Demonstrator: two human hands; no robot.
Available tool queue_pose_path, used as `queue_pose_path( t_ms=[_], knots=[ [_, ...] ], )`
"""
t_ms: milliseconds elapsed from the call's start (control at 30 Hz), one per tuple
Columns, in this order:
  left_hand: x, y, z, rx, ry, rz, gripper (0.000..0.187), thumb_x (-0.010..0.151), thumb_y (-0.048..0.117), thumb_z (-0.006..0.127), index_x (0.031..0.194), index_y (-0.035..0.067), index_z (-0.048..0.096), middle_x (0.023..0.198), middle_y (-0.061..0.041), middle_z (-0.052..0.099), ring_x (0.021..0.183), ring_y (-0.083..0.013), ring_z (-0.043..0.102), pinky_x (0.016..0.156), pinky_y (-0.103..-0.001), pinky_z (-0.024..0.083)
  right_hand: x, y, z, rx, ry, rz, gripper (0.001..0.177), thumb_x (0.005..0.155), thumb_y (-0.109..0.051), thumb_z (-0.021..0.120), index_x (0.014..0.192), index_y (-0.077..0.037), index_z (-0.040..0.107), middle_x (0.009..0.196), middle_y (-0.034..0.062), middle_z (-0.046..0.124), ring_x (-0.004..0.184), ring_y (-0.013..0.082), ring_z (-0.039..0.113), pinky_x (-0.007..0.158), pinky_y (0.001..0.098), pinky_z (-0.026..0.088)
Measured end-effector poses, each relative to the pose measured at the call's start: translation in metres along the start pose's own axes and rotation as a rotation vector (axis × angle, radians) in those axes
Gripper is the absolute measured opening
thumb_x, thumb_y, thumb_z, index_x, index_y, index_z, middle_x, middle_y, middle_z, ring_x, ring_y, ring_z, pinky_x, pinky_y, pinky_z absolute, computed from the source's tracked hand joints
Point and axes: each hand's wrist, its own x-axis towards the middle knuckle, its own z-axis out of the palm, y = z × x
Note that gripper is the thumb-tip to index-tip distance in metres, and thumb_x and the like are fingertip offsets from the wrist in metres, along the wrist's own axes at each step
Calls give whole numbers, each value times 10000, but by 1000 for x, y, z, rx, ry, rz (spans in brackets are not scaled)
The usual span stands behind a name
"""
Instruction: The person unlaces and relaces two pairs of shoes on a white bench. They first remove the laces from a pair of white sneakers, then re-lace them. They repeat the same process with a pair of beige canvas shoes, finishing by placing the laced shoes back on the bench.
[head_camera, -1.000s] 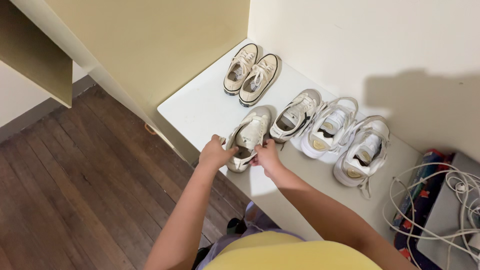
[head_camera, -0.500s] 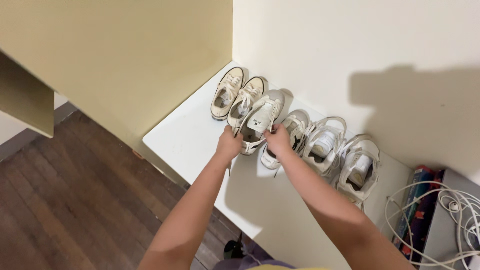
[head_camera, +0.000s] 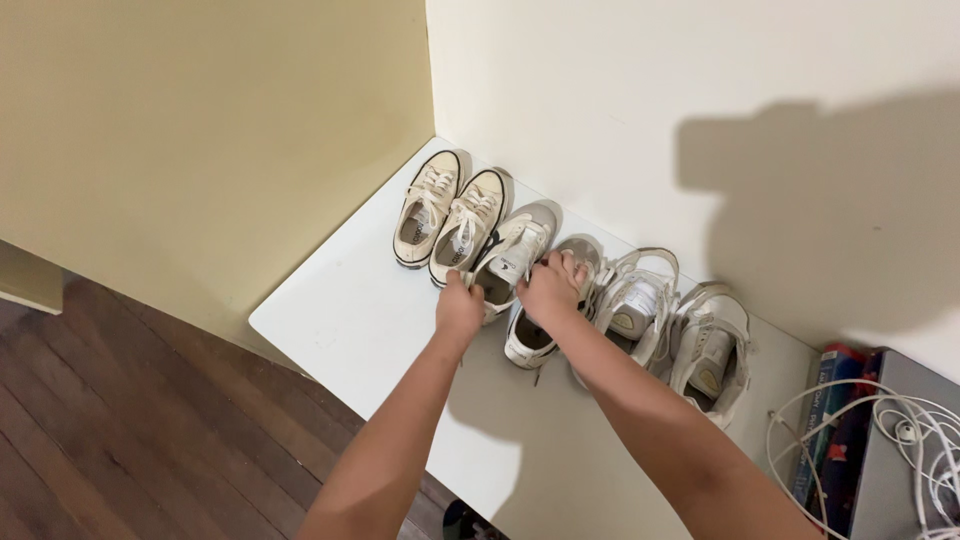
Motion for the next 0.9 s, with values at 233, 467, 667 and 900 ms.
queue_pose_path(
  t_ms=[233, 467, 667, 900],
  knots=[
    [14, -18, -2, -66, 94, -44, 429, 921, 232, 562, 1260, -23, 501, 1025, -320, 700, 969, -493, 675, 872, -542, 516, 17, -10, 23, 47, -34, -75, 334, 886, -336, 701, 1065, -64, 776, 1462, 116, 501, 1432, 302, 327, 1194, 618, 127],
    [25, -9, -25, -58, 116, -38, 444, 920, 232, 558, 1288, -4, 478, 1050, -299, 706, 988, -480, 677, 881, -544, 517, 36, -18, 29, 28, -95, -133, 375, 915, -376, 667, 1112, -70, 759, 1513, 126, 489, 1444, 301, 350, 1181, 660, 107],
    [-10, 40, -47, 114, -5, 41, 393, 990, 301, 483, 1279, 37, 458, 1177, -280, 649, 990, -482, 670, 882, -554, 507, 33, -21, -1, 123, -250, -45, 443, 1013, -446, 491, 1064, -106, 771, 1281, 122, 666, 1304, 306, 509, 1178, 587, 226],
    [1, 68, 17, -32, -156, 317, 420, 993, 246, 459, 1290, -36, 555, 1127, -323, 680, 1077, -474, 657, 951, -519, 509, 11, 16, 7, 451, 148, -54, 479, 1080, -359, 442, 995, -4, 752, 943, 223, 721, 885, 420, 674, 792, 462, 513]
  ],
)
